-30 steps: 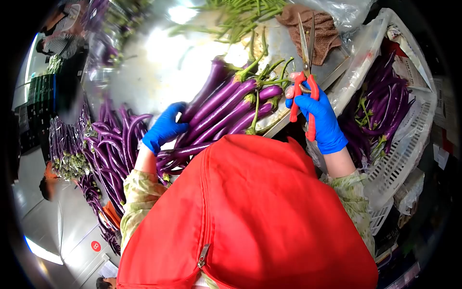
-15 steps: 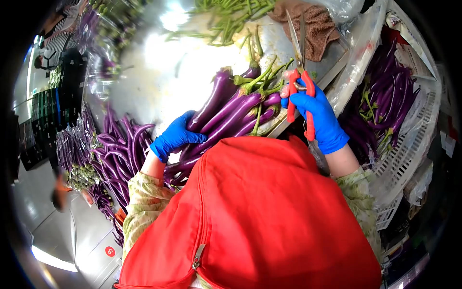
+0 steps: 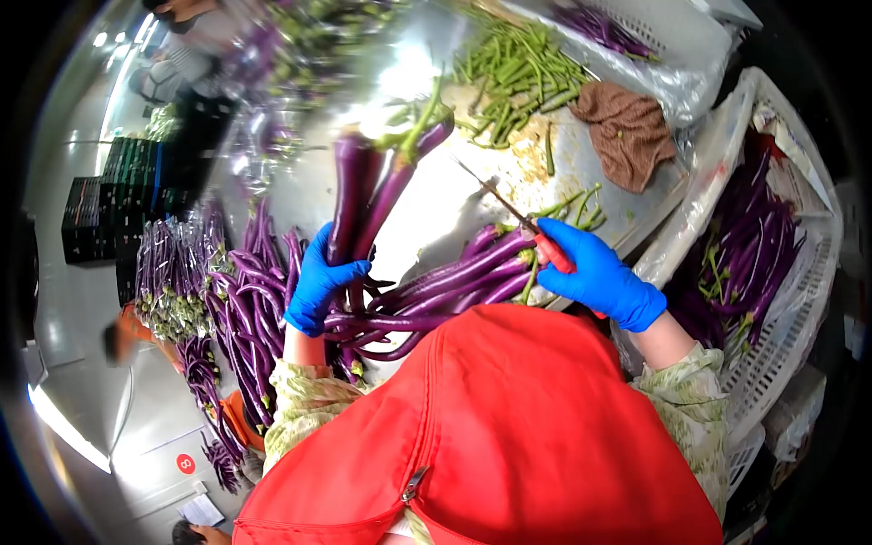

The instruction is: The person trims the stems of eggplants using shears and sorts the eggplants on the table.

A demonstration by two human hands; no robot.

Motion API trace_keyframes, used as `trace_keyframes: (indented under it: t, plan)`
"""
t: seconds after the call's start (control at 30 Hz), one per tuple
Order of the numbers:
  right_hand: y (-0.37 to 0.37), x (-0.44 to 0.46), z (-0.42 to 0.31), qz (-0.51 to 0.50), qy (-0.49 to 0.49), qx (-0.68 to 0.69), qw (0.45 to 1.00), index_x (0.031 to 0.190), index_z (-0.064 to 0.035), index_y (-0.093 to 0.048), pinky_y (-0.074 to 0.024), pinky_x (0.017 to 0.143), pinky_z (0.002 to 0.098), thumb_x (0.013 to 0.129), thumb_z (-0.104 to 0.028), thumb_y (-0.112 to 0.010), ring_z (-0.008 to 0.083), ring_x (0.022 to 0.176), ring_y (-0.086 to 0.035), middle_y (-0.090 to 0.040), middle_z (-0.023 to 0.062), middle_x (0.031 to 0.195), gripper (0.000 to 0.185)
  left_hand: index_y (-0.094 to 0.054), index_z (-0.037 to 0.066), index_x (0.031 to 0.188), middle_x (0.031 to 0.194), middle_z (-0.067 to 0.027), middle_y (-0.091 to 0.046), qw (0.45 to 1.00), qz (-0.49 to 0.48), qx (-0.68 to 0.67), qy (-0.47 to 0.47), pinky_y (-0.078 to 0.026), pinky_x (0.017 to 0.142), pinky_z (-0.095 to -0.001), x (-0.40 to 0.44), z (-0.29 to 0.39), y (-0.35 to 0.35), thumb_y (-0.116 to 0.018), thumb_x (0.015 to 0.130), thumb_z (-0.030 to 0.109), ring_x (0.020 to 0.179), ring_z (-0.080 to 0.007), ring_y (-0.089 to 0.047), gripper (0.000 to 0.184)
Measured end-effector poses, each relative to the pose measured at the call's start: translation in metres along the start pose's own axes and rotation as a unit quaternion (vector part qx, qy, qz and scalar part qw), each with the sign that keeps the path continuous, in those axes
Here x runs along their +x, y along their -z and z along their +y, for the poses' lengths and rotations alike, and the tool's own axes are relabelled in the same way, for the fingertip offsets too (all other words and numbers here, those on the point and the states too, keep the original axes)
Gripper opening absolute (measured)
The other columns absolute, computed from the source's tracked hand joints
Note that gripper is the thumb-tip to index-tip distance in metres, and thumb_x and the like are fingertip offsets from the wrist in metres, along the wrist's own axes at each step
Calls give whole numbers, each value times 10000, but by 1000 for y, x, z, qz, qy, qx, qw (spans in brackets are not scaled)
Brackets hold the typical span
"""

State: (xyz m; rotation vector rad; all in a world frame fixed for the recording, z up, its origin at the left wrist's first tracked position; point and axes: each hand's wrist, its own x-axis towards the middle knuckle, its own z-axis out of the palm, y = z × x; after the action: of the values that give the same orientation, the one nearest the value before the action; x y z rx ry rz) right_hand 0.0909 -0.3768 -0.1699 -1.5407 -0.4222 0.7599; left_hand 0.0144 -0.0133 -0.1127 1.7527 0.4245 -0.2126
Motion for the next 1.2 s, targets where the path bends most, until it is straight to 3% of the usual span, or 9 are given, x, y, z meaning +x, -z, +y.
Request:
trace_keyframes:
  t: [0.33,0.47,0.53,0.7,0.83,0.9,1.03,1.1,1.2]
  plan:
    - [-11,27,-24,-49,-42,18,998,1278,40,-436,-419,818,232,805,-59,-609,88,892,-489,-537,19,964,514,-509,21,1181,1008,-54,-597,997,46,-44,-33,-479,811,-296,-19,-9,3,-769,639,25,901,-148,-570,601]
    - [-14,37,-34,-82,-19,32,996,1306,32,-406,-413,834,236,812,-60,-602,99,909,-488,-521,23,985,539,-514,23,1190,1021,-39,-585,998,2,-63,3,-475,819,-293,-19,-9,5,-778,626,35,911,-138,-553,623]
    - [-19,45,-30,-87,-6,50,995,1319,19,-395,-411,814,233,810,-60,-596,98,895,-479,-506,20,972,553,-485,18,1214,999,-79,-609,997,-29,-67,6,-498,811,-319,-19,-7,3,-744,632,-26,901,-178,-597,638]
    - [-25,56,-24,-57,30,7,998,1263,5,-448,-435,822,261,791,-128,-605,118,893,-517,-554,46,968,515,-516,37,1191,1003,-40,-590,990,-79,-102,59,-504,779,-288,-19,11,-1,-766,629,-3,877,-140,-577,615]
    - [-34,54,-14,2,31,-25,999,1216,6,-493,-439,791,262,774,-124,-602,121,844,-514,-561,48,920,474,-520,37,1173,965,-39,-602,991,-88,-95,43,-514,741,-296,-15,5,1,-751,631,-17,845,-139,-587,592]
    - [-33,55,-13,27,16,-77,997,1180,6,-520,-442,765,266,771,-115,-594,117,812,-511,-565,49,897,433,-513,33,1170,956,-52,-610,993,-77,-84,39,-518,728,-298,-11,1,1,-748,639,-13,836,-150,-598,582]
    - [-35,52,-1,87,58,-40,994,1129,8,-542,-440,721,268,768,-102,-587,111,773,-500,-580,52,890,380,-506,30,1172,952,-70,-614,996,-29,-79,43,-524,713,-298,-8,-7,-4,-746,649,-7,828,-162,-608,576]
    - [-19,54,-1,34,38,4,999,1228,14,-490,-450,799,262,772,-112,-600,113,921,-524,-587,76,1028,485,-498,26,1183,962,-72,-608,996,-5,-66,57,-530,697,-301,-11,-13,-6,-747,658,-4,819,-166,-607,581]
    - [-3,50,-25,-5,-44,-34,998,1290,26,-428,-441,843,275,772,-116,-603,136,957,-520,-571,89,1080,565,-505,27,1198,979,-55,-600,997,-12,-45,63,-522,715,-295,-12,-18,-6,-754,651,16,850,-150,-586,601]
